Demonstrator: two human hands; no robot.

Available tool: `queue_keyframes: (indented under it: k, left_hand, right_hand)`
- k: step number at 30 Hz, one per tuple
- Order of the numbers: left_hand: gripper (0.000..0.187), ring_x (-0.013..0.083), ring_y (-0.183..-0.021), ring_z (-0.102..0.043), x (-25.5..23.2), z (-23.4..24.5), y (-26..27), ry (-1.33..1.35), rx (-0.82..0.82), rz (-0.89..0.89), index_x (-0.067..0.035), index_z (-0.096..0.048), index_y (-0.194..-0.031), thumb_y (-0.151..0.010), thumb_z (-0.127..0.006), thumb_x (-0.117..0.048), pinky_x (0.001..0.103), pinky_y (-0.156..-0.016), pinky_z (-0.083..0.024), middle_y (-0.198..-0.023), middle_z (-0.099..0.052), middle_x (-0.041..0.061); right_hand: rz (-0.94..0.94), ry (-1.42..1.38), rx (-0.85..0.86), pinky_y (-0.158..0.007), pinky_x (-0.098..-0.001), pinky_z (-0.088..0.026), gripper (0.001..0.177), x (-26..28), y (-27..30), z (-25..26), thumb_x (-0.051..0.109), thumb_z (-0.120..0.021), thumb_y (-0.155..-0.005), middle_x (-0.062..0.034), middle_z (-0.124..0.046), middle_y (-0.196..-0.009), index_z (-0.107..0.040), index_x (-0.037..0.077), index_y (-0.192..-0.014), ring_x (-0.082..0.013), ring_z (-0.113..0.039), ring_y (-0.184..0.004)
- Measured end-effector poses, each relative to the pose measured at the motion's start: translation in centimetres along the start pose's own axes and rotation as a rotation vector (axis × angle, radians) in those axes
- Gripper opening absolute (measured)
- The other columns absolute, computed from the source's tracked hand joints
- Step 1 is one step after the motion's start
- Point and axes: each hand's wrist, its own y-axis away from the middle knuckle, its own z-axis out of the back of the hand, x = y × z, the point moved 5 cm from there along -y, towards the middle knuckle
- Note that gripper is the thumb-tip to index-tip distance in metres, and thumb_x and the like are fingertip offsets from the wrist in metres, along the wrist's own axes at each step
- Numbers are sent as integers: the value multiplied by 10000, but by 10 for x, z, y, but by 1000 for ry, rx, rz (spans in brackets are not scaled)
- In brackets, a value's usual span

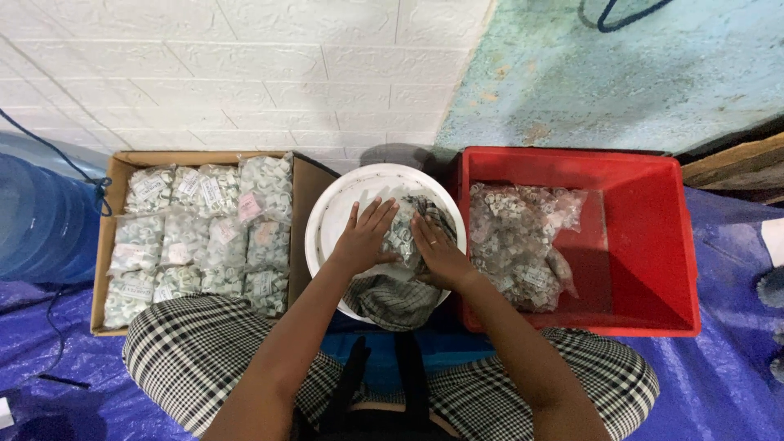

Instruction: Packing small wrapped packets from a storage bin into a bucket lined with a cloth

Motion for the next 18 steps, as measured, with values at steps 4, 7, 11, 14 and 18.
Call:
queue_keyframes:
  k: [4,7,11,14,18]
  left_hand:
    - [1088,208,-1369,-133,7,9,-3,11,77,-30,-207,-112,-1446,-609,-587,-715,502,-1100,-45,-1490,-136,-8]
    - [1240,265,-1343,-195,12,12,-2,-60,119,-81,-214,-107,-1440,-463,-651,-750,494,-1104,-104,-1482,-135,58]
    - [1253,285,-1304,-272,15,-2,-4,-94,63,-127,-118,-149,-1401,-448,-625,-778,511,-1109,-118,-1414,-239,105]
    - [1215,294,-1259,-336,16,-7,-6,-94,-39,-127,-60,-179,-1370,-479,-616,-761,519,-1099,-156,-1336,-330,124]
    - [876,293,-1136,-453,6,27,3,-97,-270,-182,-34,-318,-1268,-654,-587,-598,504,-1062,-252,-1204,-433,121]
  right_hand:
    - [-58,42,127,-1017,-622,-190,1189,19,-7,33,309,-769,-681,-222,141,-1455,149,78,-1400,-448,74,-1326]
    - [-86,-221,121,-1029,-619,-137,1244,26,-24,48,513,-745,-644,-202,153,-1462,133,84,-1414,-444,148,-1315]
    - [-98,-58,140,-1082,-510,-115,1191,14,-48,39,495,-766,-619,-189,-23,-1472,-4,77,-1433,-387,21,-1354]
    - [-109,-10,190,-1058,-516,-216,1236,1,-60,28,589,-756,-558,-202,-123,-1433,-45,69,-1425,-402,-102,-1332]
    - [-29,55,55,-950,-515,-403,1101,18,-55,49,462,-807,-567,-225,-353,-1250,-194,29,-1373,-419,-336,-1206]
